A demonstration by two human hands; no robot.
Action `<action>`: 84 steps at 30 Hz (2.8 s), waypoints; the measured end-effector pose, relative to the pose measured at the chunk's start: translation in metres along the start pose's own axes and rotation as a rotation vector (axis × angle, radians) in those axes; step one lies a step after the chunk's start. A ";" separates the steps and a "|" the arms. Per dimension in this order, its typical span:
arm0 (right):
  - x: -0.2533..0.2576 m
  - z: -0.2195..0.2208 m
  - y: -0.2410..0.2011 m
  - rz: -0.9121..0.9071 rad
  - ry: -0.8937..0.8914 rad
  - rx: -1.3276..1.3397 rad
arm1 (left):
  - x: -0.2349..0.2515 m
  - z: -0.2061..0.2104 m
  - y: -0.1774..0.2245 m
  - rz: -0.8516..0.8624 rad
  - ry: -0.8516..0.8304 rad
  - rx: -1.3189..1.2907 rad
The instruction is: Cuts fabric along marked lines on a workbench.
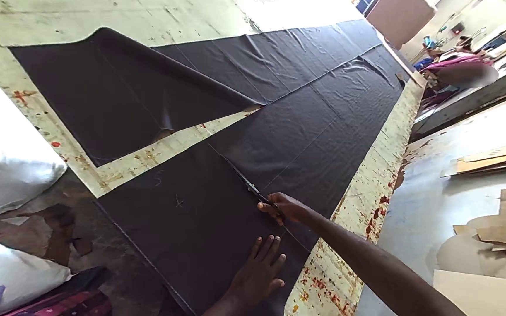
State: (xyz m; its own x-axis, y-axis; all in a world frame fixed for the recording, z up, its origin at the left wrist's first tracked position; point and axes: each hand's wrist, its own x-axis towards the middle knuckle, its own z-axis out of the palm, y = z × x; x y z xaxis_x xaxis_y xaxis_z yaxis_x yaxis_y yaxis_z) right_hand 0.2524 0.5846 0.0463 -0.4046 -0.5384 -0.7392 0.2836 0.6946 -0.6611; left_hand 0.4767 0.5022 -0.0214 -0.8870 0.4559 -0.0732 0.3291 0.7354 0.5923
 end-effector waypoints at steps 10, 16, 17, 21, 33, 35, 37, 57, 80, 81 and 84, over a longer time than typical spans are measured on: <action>0.020 0.001 -0.036 -0.016 -0.011 -0.045 | 0.001 0.000 0.000 0.000 0.028 0.015; 0.025 0.005 -0.029 -0.036 0.020 -0.061 | 0.000 0.002 0.001 0.002 0.052 -0.002; 0.025 0.005 -0.032 -0.034 0.017 -0.082 | 0.000 0.002 0.001 0.002 0.057 -0.001; 0.033 0.002 -0.054 -0.016 -0.012 -0.113 | -0.001 0.010 -0.003 0.025 0.142 0.007; 0.053 0.010 -0.059 -0.059 0.075 -0.086 | -0.001 0.012 -0.005 0.036 0.180 0.025; 0.051 0.013 -0.060 -0.052 0.095 -0.093 | -0.001 0.012 -0.005 0.035 0.189 0.044; 0.053 0.017 -0.059 -0.063 0.126 -0.136 | -0.002 0.012 -0.006 0.041 0.208 0.046; -0.140 0.138 0.130 -0.670 0.573 0.532 | -0.002 0.014 -0.004 0.069 0.285 0.144; -0.184 0.380 0.144 -0.051 0.676 1.209 | -0.031 -0.050 -0.103 0.290 0.077 0.359; -0.181 0.385 0.139 -0.042 0.711 1.209 | -0.030 -0.050 -0.104 0.292 0.076 0.350; -0.173 0.392 0.119 -0.038 0.785 1.227 | -0.029 -0.050 -0.106 0.295 0.066 0.359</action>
State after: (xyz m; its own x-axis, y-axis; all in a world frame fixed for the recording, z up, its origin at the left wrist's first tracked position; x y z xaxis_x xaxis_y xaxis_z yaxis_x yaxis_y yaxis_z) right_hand 0.6971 0.5735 0.0453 -0.6757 0.1262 -0.7262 0.6486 -0.3663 -0.6672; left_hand 0.4510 0.3859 -0.0415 -0.7538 0.6471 0.1141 0.6509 0.7115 0.2648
